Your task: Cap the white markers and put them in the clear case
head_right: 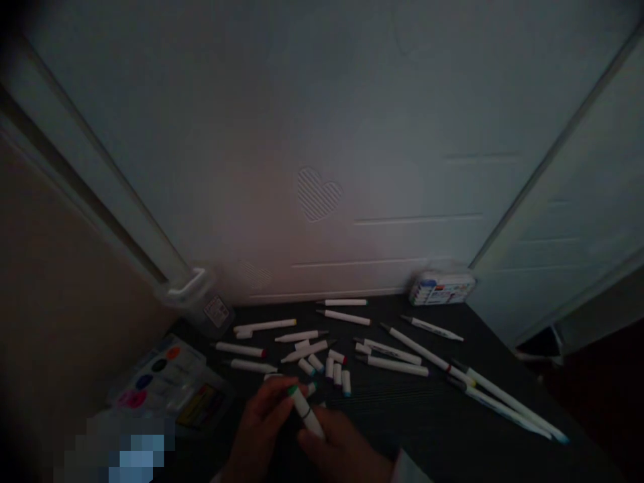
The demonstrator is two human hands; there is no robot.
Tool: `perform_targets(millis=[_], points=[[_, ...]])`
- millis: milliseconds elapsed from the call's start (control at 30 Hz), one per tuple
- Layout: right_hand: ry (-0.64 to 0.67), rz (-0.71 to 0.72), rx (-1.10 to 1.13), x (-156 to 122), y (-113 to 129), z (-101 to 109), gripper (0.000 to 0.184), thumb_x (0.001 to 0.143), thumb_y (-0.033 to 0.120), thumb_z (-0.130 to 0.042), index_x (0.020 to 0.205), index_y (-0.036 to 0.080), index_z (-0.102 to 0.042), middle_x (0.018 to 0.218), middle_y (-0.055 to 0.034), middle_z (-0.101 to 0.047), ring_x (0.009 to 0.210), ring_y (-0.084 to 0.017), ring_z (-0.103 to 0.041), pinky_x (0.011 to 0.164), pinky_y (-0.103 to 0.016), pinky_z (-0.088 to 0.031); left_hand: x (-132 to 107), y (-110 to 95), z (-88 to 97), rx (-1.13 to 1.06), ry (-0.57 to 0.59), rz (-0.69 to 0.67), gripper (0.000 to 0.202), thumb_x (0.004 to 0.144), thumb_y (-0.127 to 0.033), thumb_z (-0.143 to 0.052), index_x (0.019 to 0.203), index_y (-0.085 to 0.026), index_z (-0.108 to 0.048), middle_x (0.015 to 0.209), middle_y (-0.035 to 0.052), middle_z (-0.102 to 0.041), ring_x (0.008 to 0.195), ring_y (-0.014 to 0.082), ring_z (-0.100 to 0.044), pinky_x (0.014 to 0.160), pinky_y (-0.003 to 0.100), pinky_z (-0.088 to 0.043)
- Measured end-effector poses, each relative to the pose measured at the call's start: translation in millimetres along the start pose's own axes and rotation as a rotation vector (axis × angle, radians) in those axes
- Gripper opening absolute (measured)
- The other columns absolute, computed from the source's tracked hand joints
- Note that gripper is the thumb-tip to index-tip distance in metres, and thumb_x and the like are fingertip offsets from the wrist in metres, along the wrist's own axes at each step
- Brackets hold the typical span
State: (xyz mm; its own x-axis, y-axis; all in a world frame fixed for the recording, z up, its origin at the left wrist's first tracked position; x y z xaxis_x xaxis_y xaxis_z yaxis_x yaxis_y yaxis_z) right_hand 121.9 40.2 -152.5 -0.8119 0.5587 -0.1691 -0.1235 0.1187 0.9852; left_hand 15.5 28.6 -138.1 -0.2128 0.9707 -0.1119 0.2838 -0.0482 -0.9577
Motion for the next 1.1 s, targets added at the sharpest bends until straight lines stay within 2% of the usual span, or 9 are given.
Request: perform_targets(millis=[167,333,467,600,767,833,967,1100], points=[[-0.183,0.21,-0.184,0.8,15.5,-11.8,0.045,0.079,0.055,-0.038,0.081,0.014,-0.054,0.064,0.0011,-0.04,0.059,-0.01,-0.035,0.055,-0.022,-0.033,-9.9,-7.7,-15.3,-0.036,0.043,-0.025,0.035,0.069,-0.051,-0.058,0.064,-0.017,-0.062,0.062,0.0015,-0.06,0.059,0.0129,-0.053,0.057,0.023,-0.041],[-0.434,0.252,-0.308,1.0,8.6,-19.8,0.035,0.074,0.046,-0.042,0.066,0.016,-0.058,0.061,-0.0016,-0.047,0.06,-0.013,-0.041,0.057,-0.023,-0.039,-23.7,-19.2,-30.0,0.013,0.146,-0.165,0.036,0.07,-0.05,-0.055,0.058,-0.017,-0.061,0.055,0.0019,-0.057,0.055,0.0131,-0.05,0.056,0.024,-0.037],[-0.57,0.32,-0.273,-4.3,9.5,-23.1,0.029,0.071,0.04,-0.045,0.059,0.016,-0.057,0.057,-0.0016,-0.049,0.056,-0.013,-0.043,0.054,-0.023,-0.04,-27.1,-15.6,-30.7,0.12,0.211,-0.172,0.037,0.072,-0.048,-0.048,0.055,-0.017,-0.058,0.052,0.0018,-0.054,0.051,0.0139,-0.047,0.053,0.026,-0.036],[-0.754,0.369,-0.177,-13.8,13.6,-21.4,0.023,0.066,0.035,-0.047,0.06,0.015,-0.057,0.059,-0.0031,-0.054,0.061,-0.015,-0.048,0.06,-0.027,-0.042,-33.7,-28.4,-35.9,0.309,0.203,-0.226,0.032,0.071,-0.041,-0.042,0.049,-0.018,-0.049,0.054,0.0018,-0.05,0.055,0.0149,-0.045,0.057,0.028,-0.038],[-0.74,0.294,-0.163,-12.9,7.2,-22.5,0.018,0.069,0.029,-0.047,0.07,0.015,-0.059,0.063,-0.0027,-0.057,0.065,-0.016,-0.051,0.064,-0.028,-0.044,-47.6,-46.0,-47.0,0.288,0.213,-0.252,0.029,0.071,-0.035,-0.042,0.049,-0.018,-0.049,0.052,-0.0007,-0.048,0.057,0.0137,-0.044,0.061,0.027,-0.037],[-0.725,0.249,-0.161,-12.4,0.6,-23.5,0.017,0.073,0.026,-0.049,0.08,0.015,-0.059,0.066,-0.0018,-0.058,0.068,-0.016,-0.053,0.065,-0.027,-0.044,-49.6,-43.1,-46.2,0.269,0.211,-0.245,0.032,0.073,-0.037,-0.042,0.049,-0.018,-0.05,0.05,-0.0016,-0.047,0.054,0.0126,-0.044,0.06,0.026,-0.037],[-0.7,0.184,-0.162,-14.1,-7.7,-27.4,0.016,0.081,0.024,-0.05,0.086,0.012,-0.058,0.074,-0.0016,-0.059,0.071,-0.014,-0.056,0.068,-0.029,-0.046,-50.3,-29.9,-41.3,0.247,0.191,-0.233,0.041,0.08,-0.042,-0.039,0.05,-0.017,-0.05,0.048,-0.0027,-0.046,0.05,0.0108,-0.045,0.058,0.026,-0.039],[-0.685,0.168,-0.157,-15.2,-6.2,-29.2,0.023,0.084,0.03,-0.05,0.097,0.012,-0.055,0.092,-0.004,-0.058,0.078,-0.014,-0.057,0.069,-0.032,-0.049,-48.2,-22.4,-40.8,0.249,0.2,-0.214,0.042,0.084,-0.049,-0.038,0.066,-0.014,-0.054,0.055,-0.0039,-0.05,0.051,0.0089,-0.048,0.056,0.027,-0.042]])
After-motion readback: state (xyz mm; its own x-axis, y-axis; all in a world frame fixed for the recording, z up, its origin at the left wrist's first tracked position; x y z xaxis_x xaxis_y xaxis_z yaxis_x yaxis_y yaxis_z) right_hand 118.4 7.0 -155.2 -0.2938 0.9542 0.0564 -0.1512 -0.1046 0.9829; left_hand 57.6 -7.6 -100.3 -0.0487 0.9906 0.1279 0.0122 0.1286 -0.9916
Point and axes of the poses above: each hand's wrist, its own x-axis towards the middle knuckle, its own z-axis out of the back of the hand, y = z × x, the point moved 6 cm from there along x, towards the middle knuckle
